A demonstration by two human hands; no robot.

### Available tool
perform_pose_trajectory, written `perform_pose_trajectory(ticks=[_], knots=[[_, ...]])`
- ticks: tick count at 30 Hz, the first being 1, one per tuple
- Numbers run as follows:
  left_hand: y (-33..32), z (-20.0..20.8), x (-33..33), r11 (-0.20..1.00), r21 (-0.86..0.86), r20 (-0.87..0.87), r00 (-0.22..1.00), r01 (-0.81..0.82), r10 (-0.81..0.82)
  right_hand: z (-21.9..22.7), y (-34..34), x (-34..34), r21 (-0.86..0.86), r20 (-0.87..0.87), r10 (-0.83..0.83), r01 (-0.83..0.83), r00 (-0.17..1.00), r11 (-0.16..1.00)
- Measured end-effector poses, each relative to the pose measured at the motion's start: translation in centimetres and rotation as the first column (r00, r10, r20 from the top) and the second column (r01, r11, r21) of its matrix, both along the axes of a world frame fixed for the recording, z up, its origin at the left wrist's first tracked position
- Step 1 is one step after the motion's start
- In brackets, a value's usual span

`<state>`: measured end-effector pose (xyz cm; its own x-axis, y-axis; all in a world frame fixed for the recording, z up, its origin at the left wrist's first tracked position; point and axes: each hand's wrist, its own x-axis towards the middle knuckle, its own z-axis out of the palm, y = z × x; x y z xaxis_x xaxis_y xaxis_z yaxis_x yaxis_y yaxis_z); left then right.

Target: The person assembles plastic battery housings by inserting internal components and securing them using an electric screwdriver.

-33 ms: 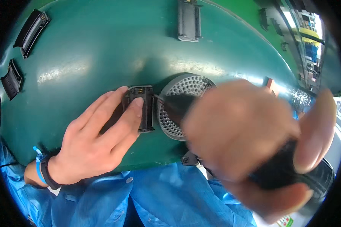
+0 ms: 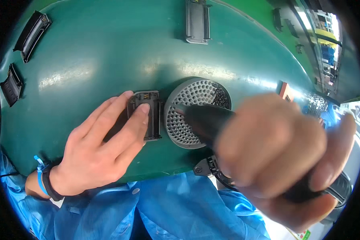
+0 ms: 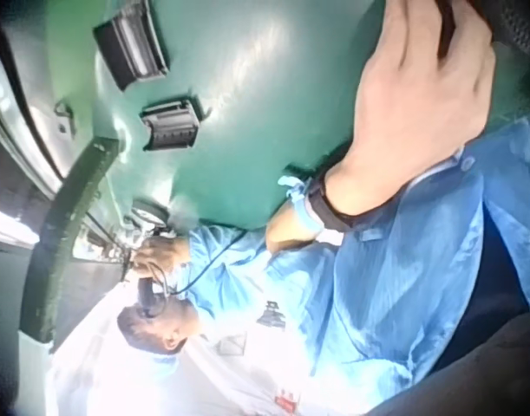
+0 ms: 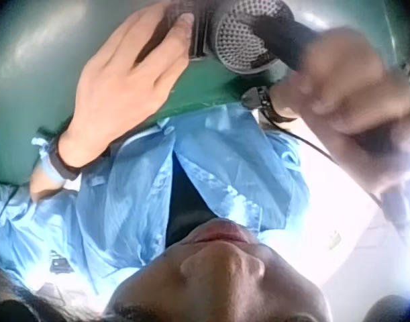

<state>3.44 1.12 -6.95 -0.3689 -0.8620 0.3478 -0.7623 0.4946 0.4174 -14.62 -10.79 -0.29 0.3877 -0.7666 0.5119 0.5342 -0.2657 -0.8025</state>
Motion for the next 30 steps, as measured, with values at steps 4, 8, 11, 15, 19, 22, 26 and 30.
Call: perform_pose_trajectory(ticks=[4, 8, 11, 15, 19, 22, 26, 30], knots=[[0.0, -0.7, -0.1, 1.000, -0.014, 0.076, 0.997, 0.018, -0.017, 0.3, 0.6, -2.4, 0.005, -0.070, -0.051, 0.051, 0.996, 0.999], [-0.1, -0.5, -0.3, 0.999, 0.022, 0.094, 0.995, 0.038, -0.040, -0.8, 0.3, -3.0, 0.030, -0.173, -0.007, 0.012, 0.985, 0.999], [0.0, 0.0, -0.4, 0.998, 0.053, 0.091, 0.995, 0.037, -0.042, -0.9, 0.0, -3.3, 0.032, -0.198, 0.060, -0.055, 0.978, 0.998], [0.0, 0.1, -0.5, 0.998, 0.059, 0.073, 0.997, 0.027, -0.032, -0.6, -0.3, -3.5, 0.079, -0.226, 0.123, -0.107, 0.966, 0.991], [-0.1, 0.0, -0.7, 0.999, 0.045, 0.064, 0.998, 0.018, -0.021, -0.5, 0.0, -3.4, 0.092, -0.222, 0.099, -0.080, 0.970, 0.992], [-0.1, -0.3, -0.8, 1.000, 0.027, 0.062, 0.998, 0.007, -0.009, -0.4, 0.2, -3.1, 0.105, -0.216, 0.063, -0.041, 0.974, 0.994], [-0.3, -0.5, -1.0, 1.000, -0.001, 0.039, 0.999, -0.011, 0.011, -0.6, 0.2, -3.2, 0.097, -0.174, 0.088, -0.072, 0.981, 0.993], [-0.6, -0.1, -1.0, 0.999, 0.035, 0.023, 1.000, -0.015, 0.014, -0.4, 0.3, -3.4, 0.106, -0.160, 0.072, -0.056, 0.984, 0.993]])
